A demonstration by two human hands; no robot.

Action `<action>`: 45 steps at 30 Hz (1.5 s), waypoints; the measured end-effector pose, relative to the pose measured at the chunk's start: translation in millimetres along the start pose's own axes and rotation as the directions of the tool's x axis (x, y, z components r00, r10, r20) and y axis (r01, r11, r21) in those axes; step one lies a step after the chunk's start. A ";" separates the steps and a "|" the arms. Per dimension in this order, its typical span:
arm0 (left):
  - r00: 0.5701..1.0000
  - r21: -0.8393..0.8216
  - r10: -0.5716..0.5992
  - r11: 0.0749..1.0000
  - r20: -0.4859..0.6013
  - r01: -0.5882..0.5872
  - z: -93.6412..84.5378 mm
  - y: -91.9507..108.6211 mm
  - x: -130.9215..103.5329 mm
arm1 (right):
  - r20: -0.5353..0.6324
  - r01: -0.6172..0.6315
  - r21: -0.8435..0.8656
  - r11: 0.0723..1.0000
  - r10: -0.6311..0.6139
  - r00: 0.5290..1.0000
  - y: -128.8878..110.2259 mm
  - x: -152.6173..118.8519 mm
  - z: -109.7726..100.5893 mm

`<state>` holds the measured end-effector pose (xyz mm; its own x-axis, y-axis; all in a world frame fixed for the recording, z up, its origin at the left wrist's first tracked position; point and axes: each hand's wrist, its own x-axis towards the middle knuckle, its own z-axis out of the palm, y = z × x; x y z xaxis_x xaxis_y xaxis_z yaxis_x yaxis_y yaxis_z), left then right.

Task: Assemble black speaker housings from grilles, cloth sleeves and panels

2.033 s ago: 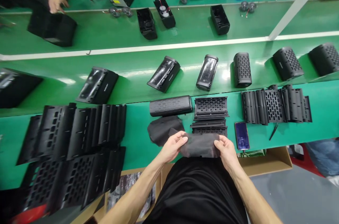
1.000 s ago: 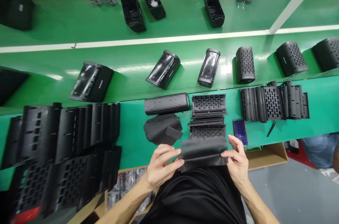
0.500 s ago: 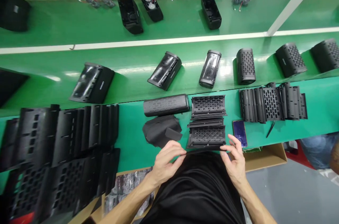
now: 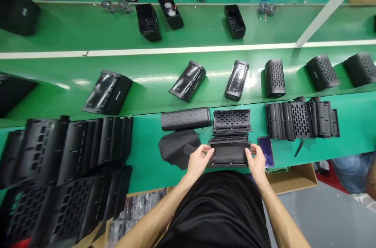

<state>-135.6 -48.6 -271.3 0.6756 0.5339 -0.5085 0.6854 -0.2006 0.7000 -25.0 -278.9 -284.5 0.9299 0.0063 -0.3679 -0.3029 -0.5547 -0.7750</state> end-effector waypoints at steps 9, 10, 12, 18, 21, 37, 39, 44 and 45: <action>0.996 -0.052 -0.046 0.997 0.071 0.050 4.8 4.9 6.1 | 0.055 -0.067 0.137 0.988 0.060 0.997 -2.7 2.3 -7.5; 0.996 -0.063 -0.047 0.997 0.073 0.052 5.9 4.3 6.8 | 0.066 -0.076 0.162 0.984 0.066 0.996 -3.7 2.2 -8.1; 0.996 -0.088 -0.051 0.995 0.075 0.057 7.9 2.8 8.3 | 0.104 -0.097 0.216 0.972 0.076 0.992 -6.2 1.9 -9.1; 0.995 -0.151 -0.043 0.987 0.093 0.057 4.9 1.6 10.2 | 0.237 -0.141 0.323 0.936 0.065 0.969 -17.9 -0.7 -15.4; 0.996 -0.165 -0.035 0.985 0.081 0.048 -4.4 5.0 6.9 | 0.284 -0.181 0.385 0.905 0.070 0.956 -26.7 -2.6 -21.1; 0.954 -0.500 0.063 0.861 0.293 0.097 -42.1 37.4 -11.6 | 0.463 -0.429 0.463 0.776 0.202 0.863 -67.6 -5.1 -23.4; 0.956 -0.509 0.071 0.856 0.285 0.088 -42.8 34.4 -10.6 | 0.463 -0.411 0.454 0.791 0.185 0.867 -70.4 -6.4 -23.4; 0.961 -0.539 0.074 0.838 0.266 0.085 -41.1 25.3 -7.3 | 0.450 -0.365 0.456 0.812 0.144 0.882 -74.3 -9.3 -22.8; 0.962 -0.546 0.074 0.834 0.264 0.086 -40.7 23.9 -6.7 | 0.450 -0.361 0.458 0.813 0.139 0.882 -74.3 -9.7 -22.6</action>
<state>-134.8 -23.6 -230.7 0.7722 0.2814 -0.5696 0.4811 0.3267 0.8135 -6.8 -256.5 -211.7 0.6845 0.3027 -0.6632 -0.6774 -0.0722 -0.7321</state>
